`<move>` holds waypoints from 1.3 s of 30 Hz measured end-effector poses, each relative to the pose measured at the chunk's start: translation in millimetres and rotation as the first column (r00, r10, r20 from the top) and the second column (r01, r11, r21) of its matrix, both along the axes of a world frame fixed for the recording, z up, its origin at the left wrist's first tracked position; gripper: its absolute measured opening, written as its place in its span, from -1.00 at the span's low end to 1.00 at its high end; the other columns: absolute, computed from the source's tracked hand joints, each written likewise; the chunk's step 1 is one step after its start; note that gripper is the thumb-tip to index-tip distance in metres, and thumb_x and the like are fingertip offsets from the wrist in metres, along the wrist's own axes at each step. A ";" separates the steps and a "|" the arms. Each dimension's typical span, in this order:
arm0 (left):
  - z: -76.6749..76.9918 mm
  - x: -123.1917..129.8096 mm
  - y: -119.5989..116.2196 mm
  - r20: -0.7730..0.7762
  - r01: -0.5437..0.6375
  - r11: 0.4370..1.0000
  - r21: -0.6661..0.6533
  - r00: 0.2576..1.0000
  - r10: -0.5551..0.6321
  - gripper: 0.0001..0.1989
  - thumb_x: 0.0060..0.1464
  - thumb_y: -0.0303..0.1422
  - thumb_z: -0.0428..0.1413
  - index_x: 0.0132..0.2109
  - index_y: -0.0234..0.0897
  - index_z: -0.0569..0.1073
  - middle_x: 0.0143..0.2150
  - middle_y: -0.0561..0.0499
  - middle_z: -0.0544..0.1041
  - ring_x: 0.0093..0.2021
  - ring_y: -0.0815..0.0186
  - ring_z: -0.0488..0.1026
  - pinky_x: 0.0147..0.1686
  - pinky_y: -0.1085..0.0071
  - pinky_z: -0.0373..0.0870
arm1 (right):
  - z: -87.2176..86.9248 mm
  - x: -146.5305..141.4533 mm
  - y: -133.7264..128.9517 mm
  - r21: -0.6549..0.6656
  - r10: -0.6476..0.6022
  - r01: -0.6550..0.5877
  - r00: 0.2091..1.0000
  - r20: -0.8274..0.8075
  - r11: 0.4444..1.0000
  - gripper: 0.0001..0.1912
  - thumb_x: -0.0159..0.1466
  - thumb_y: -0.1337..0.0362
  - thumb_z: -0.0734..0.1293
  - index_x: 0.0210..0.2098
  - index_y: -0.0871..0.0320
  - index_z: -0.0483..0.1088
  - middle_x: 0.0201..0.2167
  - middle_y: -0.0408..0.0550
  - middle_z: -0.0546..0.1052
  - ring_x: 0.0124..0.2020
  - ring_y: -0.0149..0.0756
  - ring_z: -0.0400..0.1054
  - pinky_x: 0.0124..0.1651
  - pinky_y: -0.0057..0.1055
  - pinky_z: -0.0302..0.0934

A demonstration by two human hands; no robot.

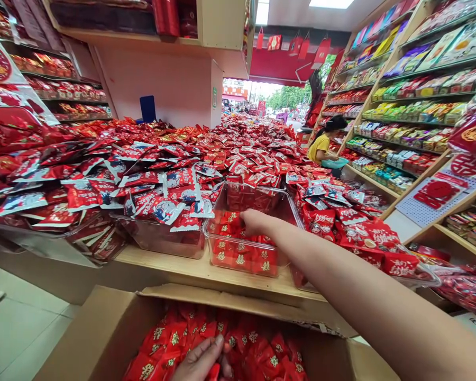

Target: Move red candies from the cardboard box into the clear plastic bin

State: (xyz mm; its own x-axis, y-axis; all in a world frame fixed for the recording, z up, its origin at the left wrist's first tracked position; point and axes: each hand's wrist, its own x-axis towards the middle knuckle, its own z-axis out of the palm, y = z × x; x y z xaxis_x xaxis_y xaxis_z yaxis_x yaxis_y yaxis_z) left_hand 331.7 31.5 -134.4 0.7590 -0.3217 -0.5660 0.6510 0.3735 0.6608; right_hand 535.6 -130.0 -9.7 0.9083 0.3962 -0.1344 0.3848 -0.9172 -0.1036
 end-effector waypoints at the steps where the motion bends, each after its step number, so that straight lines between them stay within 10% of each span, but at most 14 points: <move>1: 4.0 0.4 1.3 -0.033 -0.010 1.000 -0.011 0.999 0.010 -0.60 -0.38 -0.06 0.21 -0.51 -0.34 0.41 -0.71 0.07 0.43 -0.70 0.47 0.32 -0.68 0.58 0.15 | -0.2 0.5 -0.2 0.011 -0.007 0.007 1.000 0.002 1.000 -0.74 -0.13 0.46 0.34 -0.39 0.19 0.41 -0.46 -0.10 0.49 -0.48 -0.35 0.30 -0.51 -0.54 0.07; 6: 27.2 -0.5 7.5 -0.211 -0.128 0.985 -0.116 0.972 0.101 -0.73 -0.32 -0.32 0.27 -0.41 -0.30 0.40 -0.55 0.06 0.49 -0.56 0.39 0.44 -0.60 0.56 0.25 | 28.4 -3.6 0.8 0.099 -0.058 0.041 0.984 0.169 0.994 -0.80 -0.03 0.37 0.33 -0.36 0.26 0.41 -0.36 0.00 0.45 -0.34 -0.31 0.30 -0.30 -0.50 0.14; 10: 41.2 -2.0 12.5 -0.100 -0.157 0.964 -0.214 0.985 0.139 -0.76 -0.29 -0.52 0.22 -0.35 -0.29 0.41 -0.36 0.01 0.50 -0.41 0.38 0.44 -0.45 0.50 0.31 | 68.1 -65.9 3.8 0.397 -0.185 -0.011 0.872 0.453 0.918 -0.82 0.15 0.31 0.18 -0.30 0.23 0.35 -0.33 -0.01 0.40 -0.32 -0.36 0.28 -0.23 -0.46 0.13; 13: 45.2 -2.3 14.6 0.133 -0.137 0.959 -0.247 0.976 0.174 -0.67 -0.27 -0.54 0.20 -0.25 -0.26 0.41 -0.22 -0.03 0.47 -0.24 0.36 0.39 -0.26 0.46 0.30 | 55.8 -147.5 9.5 0.720 -0.317 -0.038 0.881 0.351 0.693 -0.85 0.13 0.21 0.23 -0.35 0.12 0.36 -0.47 -0.11 0.41 -0.48 -0.40 0.27 -0.40 -0.49 0.16; 16: 45.6 -4.3 14.1 0.369 -0.127 0.976 -0.177 0.911 0.185 -0.63 -0.24 -0.53 0.20 -0.20 -0.19 0.37 -0.20 0.02 0.44 -0.13 0.36 0.34 -0.11 0.46 0.24 | -2.2 -212.8 21.9 0.860 -0.317 0.281 0.937 -0.149 0.426 -0.84 0.11 0.16 0.26 -0.39 0.11 0.35 -0.51 -0.11 0.43 -0.50 -0.37 0.28 -0.48 -0.50 0.17; 19: 46.2 -8.1 12.2 0.459 -0.057 0.995 -0.085 0.884 0.090 -0.61 -0.21 -0.55 0.19 -0.18 -0.15 0.33 -0.28 0.07 0.43 -0.24 0.41 0.37 -0.21 0.49 0.30 | -62.0 -236.9 36.6 0.836 -0.267 0.536 0.828 -0.493 0.119 -0.74 0.07 0.07 0.27 -0.41 0.15 0.34 -0.49 -0.10 0.41 -0.51 -0.39 0.25 -0.58 -0.55 0.12; 22: 47.5 -10.2 10.7 0.467 -0.019 1.000 -0.005 0.884 0.019 -0.62 -0.24 -0.56 0.21 -0.21 -0.19 0.34 -0.31 0.07 0.43 -0.30 0.43 0.38 -0.27 0.51 0.33 | -86.5 -236.9 44.8 0.817 -0.239 0.574 0.786 -0.570 -0.060 -0.70 0.04 0.05 0.29 -0.44 0.19 0.34 -0.55 -0.15 0.36 -0.62 -0.50 0.12 -0.68 -0.61 -0.04; 36: 43.5 -2.7 10.4 0.274 -0.124 0.992 -0.024 0.954 0.126 -0.87 -0.25 -0.38 0.24 -0.50 -0.35 0.47 -0.56 0.09 0.50 -0.54 0.44 0.38 -0.48 0.49 0.39 | -92.2 -243.9 45.0 0.726 -0.056 0.541 0.784 -0.618 -0.425 -0.81 0.06 0.17 0.33 -0.42 0.16 0.31 -0.66 -0.21 0.35 -0.64 -0.50 0.19 -0.62 -0.59 0.09; 39: 47.0 -2.6 12.2 0.340 -0.087 0.995 -0.040 0.936 0.095 -0.89 -0.19 -0.39 0.21 -0.45 -0.35 0.48 -0.41 0.02 0.54 -0.39 0.40 0.41 -0.32 0.49 0.37 | -92.5 -244.7 40.3 0.875 -0.162 0.372 0.886 -0.434 -0.310 -0.91 0.11 0.24 0.29 -0.41 0.13 0.35 -0.50 -0.13 0.40 -0.52 -0.43 0.29 -0.50 -0.50 0.22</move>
State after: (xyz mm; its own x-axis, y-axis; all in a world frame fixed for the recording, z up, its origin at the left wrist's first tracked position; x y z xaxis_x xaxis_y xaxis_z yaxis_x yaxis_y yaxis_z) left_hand 329.1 43.7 -87.4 0.9317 -0.2524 -0.2610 0.3507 0.4390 0.8272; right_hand 290.9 -89.7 -102.2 0.9894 -0.1438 -0.0183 0.0289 0.3191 -0.9473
